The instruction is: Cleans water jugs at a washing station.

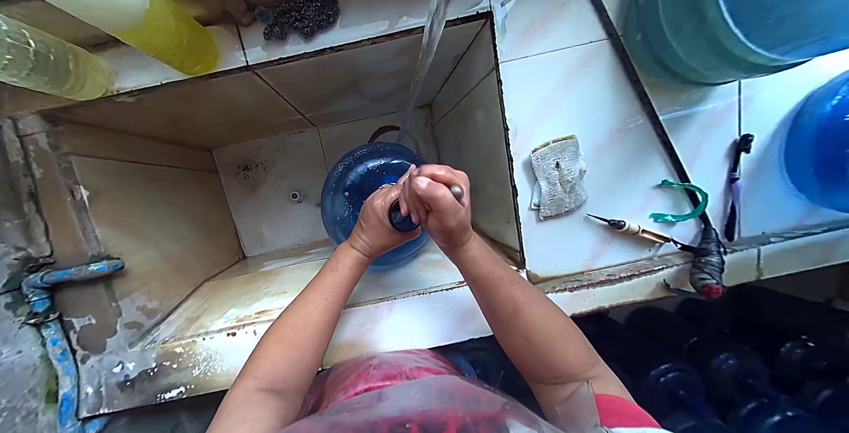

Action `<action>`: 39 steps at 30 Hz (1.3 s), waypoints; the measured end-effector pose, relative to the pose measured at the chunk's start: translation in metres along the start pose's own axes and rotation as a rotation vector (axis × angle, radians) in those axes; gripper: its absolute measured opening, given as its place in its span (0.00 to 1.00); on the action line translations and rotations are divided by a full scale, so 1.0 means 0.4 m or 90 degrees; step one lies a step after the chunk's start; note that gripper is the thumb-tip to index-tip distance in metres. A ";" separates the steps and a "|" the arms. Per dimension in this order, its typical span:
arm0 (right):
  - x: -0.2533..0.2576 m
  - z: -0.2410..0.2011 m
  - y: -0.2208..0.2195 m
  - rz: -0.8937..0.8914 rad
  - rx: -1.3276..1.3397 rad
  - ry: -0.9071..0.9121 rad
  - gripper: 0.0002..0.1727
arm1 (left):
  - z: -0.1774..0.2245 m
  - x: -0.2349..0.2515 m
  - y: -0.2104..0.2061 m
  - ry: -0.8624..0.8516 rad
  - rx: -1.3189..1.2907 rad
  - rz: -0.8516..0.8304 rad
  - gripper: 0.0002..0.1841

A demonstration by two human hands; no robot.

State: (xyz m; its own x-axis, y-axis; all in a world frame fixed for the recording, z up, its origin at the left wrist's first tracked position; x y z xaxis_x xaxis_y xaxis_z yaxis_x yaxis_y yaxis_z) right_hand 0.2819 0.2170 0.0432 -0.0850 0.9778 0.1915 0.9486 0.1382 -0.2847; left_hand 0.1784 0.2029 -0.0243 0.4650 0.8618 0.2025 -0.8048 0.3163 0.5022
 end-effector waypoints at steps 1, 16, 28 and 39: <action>-0.006 -0.012 0.001 -0.005 -0.029 0.044 0.21 | 0.004 0.009 -0.007 -0.005 -0.001 -0.013 0.28; 0.013 0.002 -0.006 -0.035 -0.082 -0.096 0.18 | 0.016 -0.013 0.014 0.035 0.028 0.068 0.27; 0.092 -0.006 -0.083 -0.270 -0.182 -0.030 0.19 | -0.020 -0.017 0.036 0.048 0.010 0.022 0.26; 0.058 0.019 -0.040 -0.198 -0.108 -0.030 0.20 | -0.009 -0.013 0.009 0.034 0.014 0.014 0.25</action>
State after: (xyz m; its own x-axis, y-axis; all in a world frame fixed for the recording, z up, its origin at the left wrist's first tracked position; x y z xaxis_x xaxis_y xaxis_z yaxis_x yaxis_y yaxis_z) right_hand 0.2623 0.2385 0.0451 -0.3880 0.8997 0.2001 0.9119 0.4062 -0.0581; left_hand 0.1718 0.2011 -0.0267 0.4259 0.8888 0.1691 -0.8061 0.2879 0.5171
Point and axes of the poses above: each hand's wrist, its own x-axis towards the middle knuckle, its own y-axis out of the back of the hand, z = x × y, the point moved 6 cm from there along x, towards the middle knuckle, and after that the axes turned 3 degrees about -z, right-handed, at the moved point
